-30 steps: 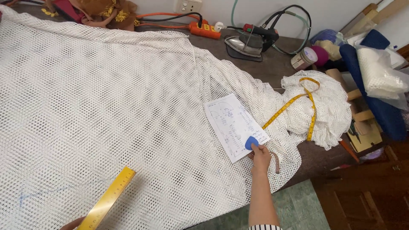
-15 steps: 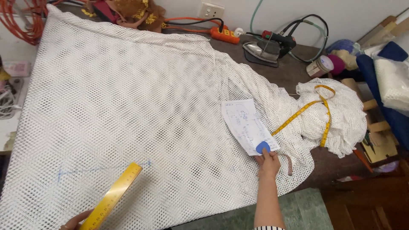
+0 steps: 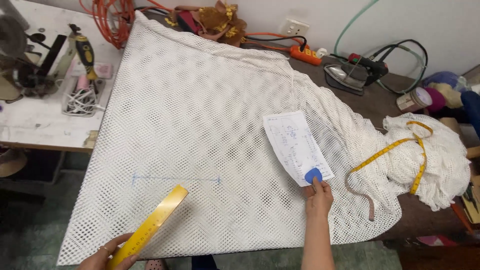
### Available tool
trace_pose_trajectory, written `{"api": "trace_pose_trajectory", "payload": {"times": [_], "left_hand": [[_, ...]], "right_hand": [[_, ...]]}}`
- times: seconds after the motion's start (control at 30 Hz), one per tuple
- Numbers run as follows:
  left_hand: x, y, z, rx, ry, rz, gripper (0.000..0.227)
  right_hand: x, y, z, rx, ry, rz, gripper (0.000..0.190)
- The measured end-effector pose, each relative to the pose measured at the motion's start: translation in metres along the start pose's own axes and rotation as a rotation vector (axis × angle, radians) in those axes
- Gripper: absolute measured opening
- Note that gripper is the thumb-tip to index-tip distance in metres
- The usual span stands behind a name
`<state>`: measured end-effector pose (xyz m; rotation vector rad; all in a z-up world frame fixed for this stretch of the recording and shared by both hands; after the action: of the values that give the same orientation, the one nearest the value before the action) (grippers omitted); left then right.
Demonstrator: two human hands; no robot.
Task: Measuring and marking a white mesh fabric using a yellow ruler and blue tailor's chalk according to a pattern sheet on a work table.
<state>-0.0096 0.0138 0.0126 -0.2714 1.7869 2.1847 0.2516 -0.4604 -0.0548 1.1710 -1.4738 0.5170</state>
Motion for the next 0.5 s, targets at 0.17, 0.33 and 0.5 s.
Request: {"api": "trace_pose_trajectory", "payload": {"times": [0.17, 0.33, 0.5], "left_hand": [[0.017, 0.024, 0.015, -0.081, -0.116, 0.005, 0.050], [0.051, 0.009, 0.039, 0.087, 0.213, -0.003, 0.048], [0.081, 0.015, 0.053, 0.033, 0.117, -0.026, 0.050]], "right_hand": [[-0.022, 0.028, -0.044, 0.062, 0.010, -0.016, 0.023], [-0.046, 0.051, -0.088, 0.185, 0.041, -0.065, 0.022], [-0.060, 0.078, -0.139, 0.285, 0.138, -0.136, 0.021]]}}
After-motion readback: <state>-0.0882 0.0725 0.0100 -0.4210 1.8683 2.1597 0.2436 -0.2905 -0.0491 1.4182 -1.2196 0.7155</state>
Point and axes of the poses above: each hand's wrist, its own y-axis away from the middle knuckle, its own z-axis out of the back of the hand, x = y × z, the point moved 1 cm from there along -y, towards the middle knuckle, and after that the axes turned 12 degrees about x, right-handed, at the moved point
